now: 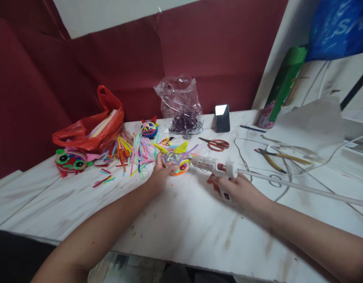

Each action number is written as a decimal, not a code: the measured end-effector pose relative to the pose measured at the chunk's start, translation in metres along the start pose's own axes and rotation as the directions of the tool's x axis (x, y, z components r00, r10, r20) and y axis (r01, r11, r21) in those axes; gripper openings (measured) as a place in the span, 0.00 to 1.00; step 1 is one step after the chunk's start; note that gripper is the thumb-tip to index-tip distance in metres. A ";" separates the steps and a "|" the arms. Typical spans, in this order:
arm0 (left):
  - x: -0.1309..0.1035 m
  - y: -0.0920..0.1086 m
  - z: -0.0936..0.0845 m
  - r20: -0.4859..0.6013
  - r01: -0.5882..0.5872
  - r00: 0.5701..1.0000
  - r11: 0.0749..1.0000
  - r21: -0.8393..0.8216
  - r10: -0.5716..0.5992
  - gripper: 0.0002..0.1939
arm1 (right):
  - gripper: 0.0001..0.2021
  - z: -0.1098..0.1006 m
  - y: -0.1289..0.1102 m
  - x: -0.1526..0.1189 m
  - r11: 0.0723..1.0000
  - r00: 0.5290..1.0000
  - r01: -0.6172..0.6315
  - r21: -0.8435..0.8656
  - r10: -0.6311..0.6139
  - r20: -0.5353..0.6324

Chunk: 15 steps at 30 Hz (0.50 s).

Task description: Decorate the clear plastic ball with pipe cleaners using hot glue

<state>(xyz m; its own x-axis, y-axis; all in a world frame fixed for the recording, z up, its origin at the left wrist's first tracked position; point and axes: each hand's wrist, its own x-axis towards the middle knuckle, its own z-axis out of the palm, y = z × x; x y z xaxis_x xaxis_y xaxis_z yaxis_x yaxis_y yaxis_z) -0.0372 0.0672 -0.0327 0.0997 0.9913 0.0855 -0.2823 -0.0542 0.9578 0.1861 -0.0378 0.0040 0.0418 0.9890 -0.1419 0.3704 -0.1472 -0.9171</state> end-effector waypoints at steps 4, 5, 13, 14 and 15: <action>0.001 -0.003 -0.002 -0.022 0.015 1.000 0.999 0.037 -0.014 0.51 | 0.16 0.002 -0.001 -0.003 1.000 0.999 0.026 -0.016 -0.025 0.041; 0.001 -0.004 -0.003 -0.022 0.017 1.000 0.999 0.042 -0.016 0.51 | 0.16 0.002 -0.002 -0.004 0.999 0.999 0.027 -0.027 -0.025 0.042; -0.002 0.001 0.003 -0.022 0.014 1.000 0.999 0.041 -0.013 0.51 | 0.16 0.005 0.000 -0.003 0.999 1.000 0.016 -0.038 -0.017 -0.007; -0.002 0.002 0.004 -0.026 0.014 1.000 0.999 0.033 -0.013 0.51 | 0.16 0.004 0.001 -0.002 0.999 1.000 0.018 -0.028 -0.018 -0.011; -0.003 0.002 0.004 -0.028 0.014 1.000 1.000 0.026 -0.013 0.51 | 0.15 0.004 0.002 -0.002 1.000 1.000 0.024 -0.021 -0.024 -0.013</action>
<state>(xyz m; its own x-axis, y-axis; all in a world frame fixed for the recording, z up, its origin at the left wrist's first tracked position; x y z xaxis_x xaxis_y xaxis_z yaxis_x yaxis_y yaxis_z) -0.0342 0.0641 -0.0298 0.0763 0.9949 0.0652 -0.2556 -0.0437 0.9658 0.1831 -0.0398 0.0013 0.0449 0.9923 -0.1153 0.3903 -0.1236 -0.9124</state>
